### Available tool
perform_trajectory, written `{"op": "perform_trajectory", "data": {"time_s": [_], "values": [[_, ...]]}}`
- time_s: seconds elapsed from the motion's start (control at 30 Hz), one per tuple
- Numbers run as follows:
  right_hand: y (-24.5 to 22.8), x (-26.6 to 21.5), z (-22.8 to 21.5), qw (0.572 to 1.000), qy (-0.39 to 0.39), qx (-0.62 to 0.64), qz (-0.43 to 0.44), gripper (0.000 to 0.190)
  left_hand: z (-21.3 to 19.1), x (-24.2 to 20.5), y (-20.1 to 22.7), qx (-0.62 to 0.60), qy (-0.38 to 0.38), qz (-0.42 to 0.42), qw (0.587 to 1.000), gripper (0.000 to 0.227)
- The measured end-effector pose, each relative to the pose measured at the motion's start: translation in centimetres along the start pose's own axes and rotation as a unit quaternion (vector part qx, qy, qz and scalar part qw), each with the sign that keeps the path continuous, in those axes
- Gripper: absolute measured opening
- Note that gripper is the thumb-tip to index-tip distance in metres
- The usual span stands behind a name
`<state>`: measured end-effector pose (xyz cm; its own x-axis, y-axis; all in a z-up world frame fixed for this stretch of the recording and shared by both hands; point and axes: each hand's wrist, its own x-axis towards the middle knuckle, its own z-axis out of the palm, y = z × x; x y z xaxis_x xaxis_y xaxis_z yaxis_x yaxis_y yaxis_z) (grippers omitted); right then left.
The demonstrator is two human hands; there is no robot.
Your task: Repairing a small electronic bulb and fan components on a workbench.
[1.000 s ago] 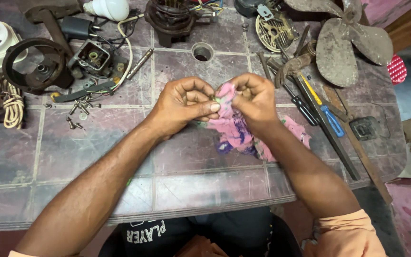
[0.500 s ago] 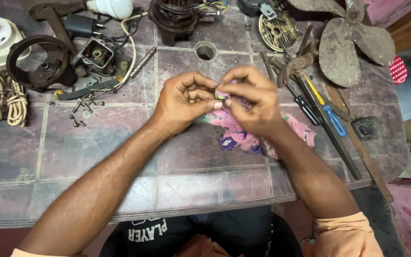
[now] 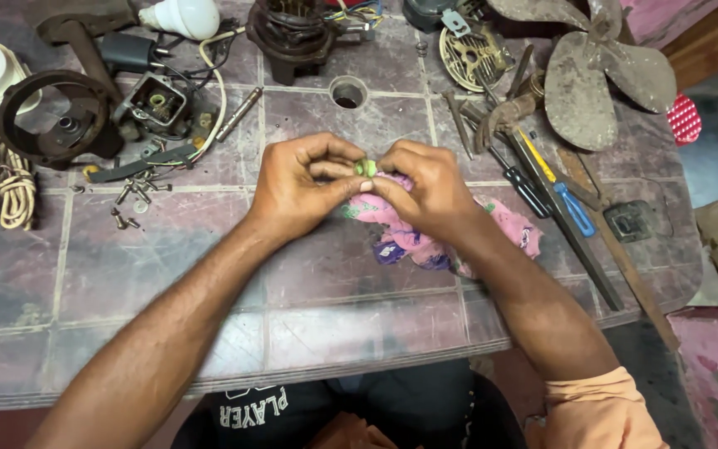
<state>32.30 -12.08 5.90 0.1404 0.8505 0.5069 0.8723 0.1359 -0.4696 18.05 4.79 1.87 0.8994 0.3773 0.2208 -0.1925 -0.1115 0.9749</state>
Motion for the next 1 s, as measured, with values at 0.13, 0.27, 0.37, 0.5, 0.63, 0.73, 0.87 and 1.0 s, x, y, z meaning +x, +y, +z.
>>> {"op": "perform_trajectory", "data": {"time_s": [0.13,0.27,0.37,0.5,0.63,0.73,0.87,1.0], "values": [[-0.1,0.5,-1.0,0.998,0.043,0.017,0.035,0.015,-0.1,0.7,-1.2,-0.071,0.034,0.054,0.995,0.032],[-0.9,0.7,-0.2,0.992,0.105,0.064,-0.001,0.022,-0.3,0.7,-1.1,-0.047,0.046,0.051,0.997,0.030],[-1.4,0.4,0.8,0.993,0.080,0.084,-0.020,0.024,0.6,0.1,-1.2,-0.111,0.037,-0.029,0.993,0.023],[-1.4,0.4,0.4,0.995,0.086,0.037,-0.044,0.021,1.0,0.2,-1.8,-0.216,0.036,-0.041,0.975,0.020],[-0.9,0.2,0.4,0.996,0.086,0.015,-0.033,0.015,0.5,0.5,-2.1,-0.256,0.066,-0.066,0.962,0.016],[-0.7,0.2,0.6,0.994,0.099,0.038,-0.008,0.016,-0.3,0.7,-2.1,-0.214,0.053,-0.025,0.975,0.020],[-0.6,0.3,1.2,0.992,0.094,0.086,0.018,0.019,0.2,0.1,-1.0,-0.006,0.010,0.014,1.000,0.024],[-0.4,-0.2,1.4,0.986,0.090,0.135,0.028,0.015,-0.2,-0.2,0.9,0.016,0.007,0.019,1.000,0.026]]}}
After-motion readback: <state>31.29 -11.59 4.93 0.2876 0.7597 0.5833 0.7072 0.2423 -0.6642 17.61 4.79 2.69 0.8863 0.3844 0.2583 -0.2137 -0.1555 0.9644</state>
